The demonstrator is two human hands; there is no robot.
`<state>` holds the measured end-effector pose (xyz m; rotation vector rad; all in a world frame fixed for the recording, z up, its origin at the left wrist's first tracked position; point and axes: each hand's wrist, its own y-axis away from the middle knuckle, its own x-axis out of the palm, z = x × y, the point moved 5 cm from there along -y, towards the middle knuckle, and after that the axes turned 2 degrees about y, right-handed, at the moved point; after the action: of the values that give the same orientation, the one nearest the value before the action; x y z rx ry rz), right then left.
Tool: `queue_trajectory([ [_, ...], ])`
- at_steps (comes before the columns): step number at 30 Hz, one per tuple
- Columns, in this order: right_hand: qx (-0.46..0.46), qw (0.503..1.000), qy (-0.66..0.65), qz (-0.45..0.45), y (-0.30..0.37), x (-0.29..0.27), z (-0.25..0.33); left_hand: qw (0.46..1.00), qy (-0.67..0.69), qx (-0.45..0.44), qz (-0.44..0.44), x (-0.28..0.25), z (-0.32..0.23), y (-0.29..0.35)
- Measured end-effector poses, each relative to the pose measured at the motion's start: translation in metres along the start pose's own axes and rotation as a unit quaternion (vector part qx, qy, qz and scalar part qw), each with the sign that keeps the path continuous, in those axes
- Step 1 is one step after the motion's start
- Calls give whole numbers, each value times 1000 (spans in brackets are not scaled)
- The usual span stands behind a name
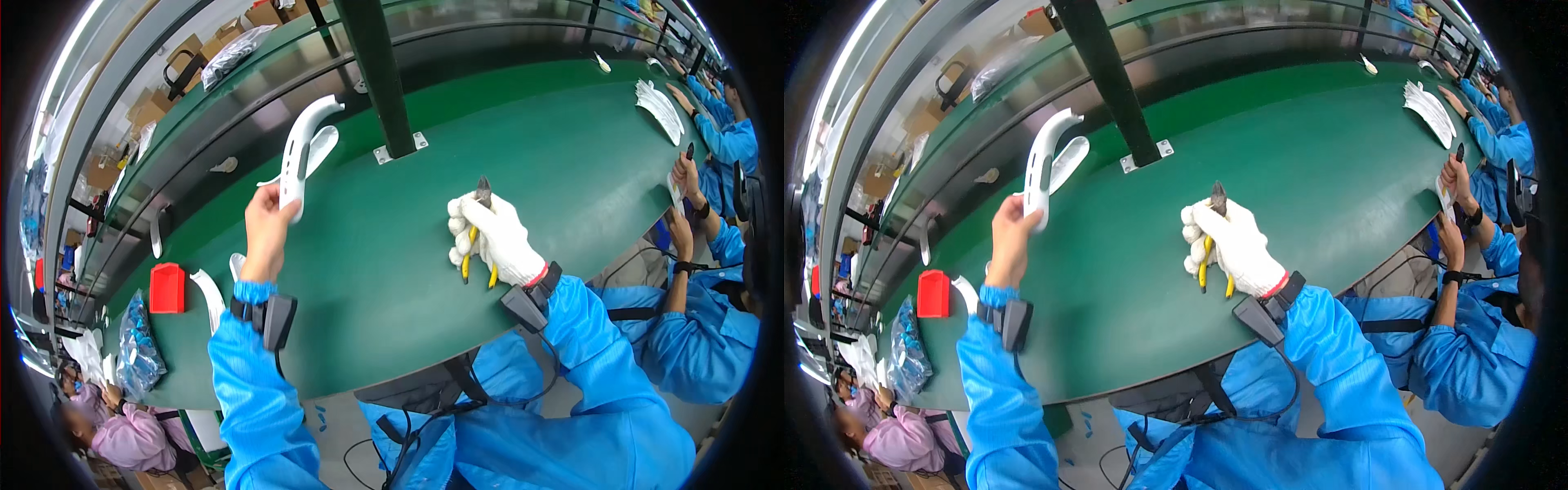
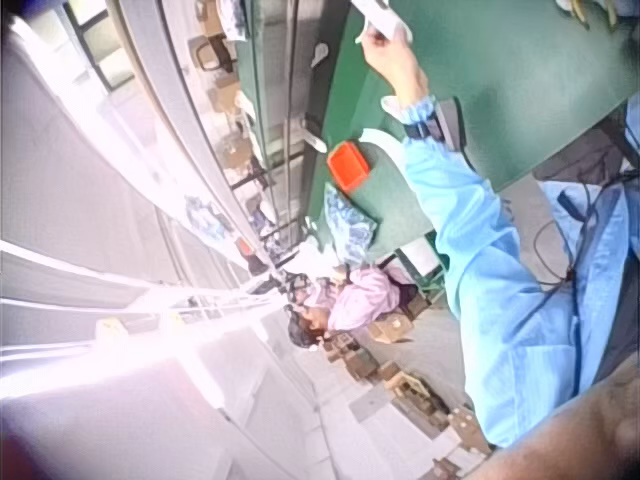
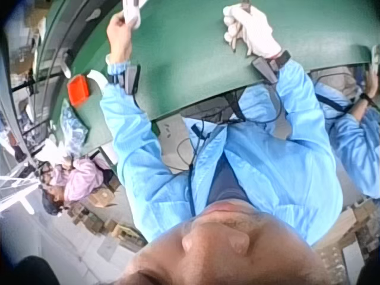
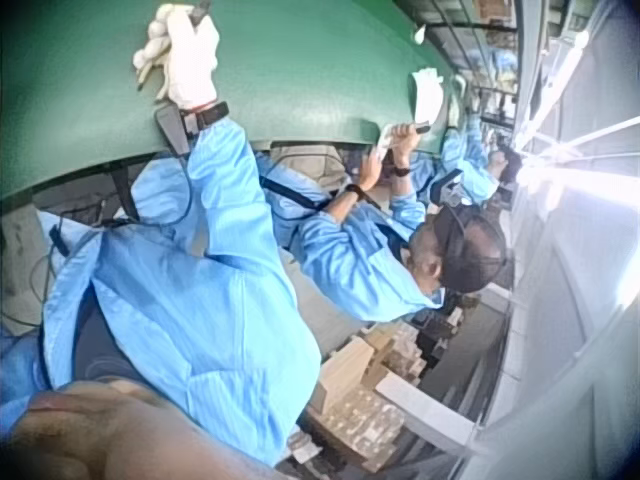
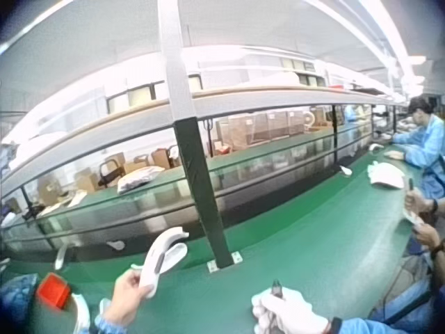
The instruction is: Using pliers to trim or finish white plastic components on an assembly line.
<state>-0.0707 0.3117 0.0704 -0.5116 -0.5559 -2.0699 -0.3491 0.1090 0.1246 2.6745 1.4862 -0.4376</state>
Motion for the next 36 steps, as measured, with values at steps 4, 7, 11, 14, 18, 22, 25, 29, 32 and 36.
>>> queue_trajectory([
  [4,-6,1000,-3,-1,2,-1,1,995,-34,36,89,1,19,85],
  [7,-25,1000,18,8,4,3,0,930,-197,277,139,25,7,137],
  [11,-37,999,27,27,19,12,-8,858,-296,388,160,47,0,154],
  [14,-25,999,27,38,44,23,-17,828,-362,409,128,54,-16,156],
  [18,-21,998,40,39,65,33,-19,895,-311,319,24,48,-15,168],
  [22,-16,994,104,29,77,45,-27,996,-29,-53,58,44,6,209],
  [25,12,989,134,53,93,61,-45,997,74,-27,21,48,10,233],
  [29,17,988,119,97,103,76,-58,994,109,30,-10,62,6,241],
  [32,7,988,126,88,106,75,-60,972,233,-38,-10,72,20,248],
  [36,-22,994,103,31,112,56,-57,929,357,-100,7,82,22,268],
])
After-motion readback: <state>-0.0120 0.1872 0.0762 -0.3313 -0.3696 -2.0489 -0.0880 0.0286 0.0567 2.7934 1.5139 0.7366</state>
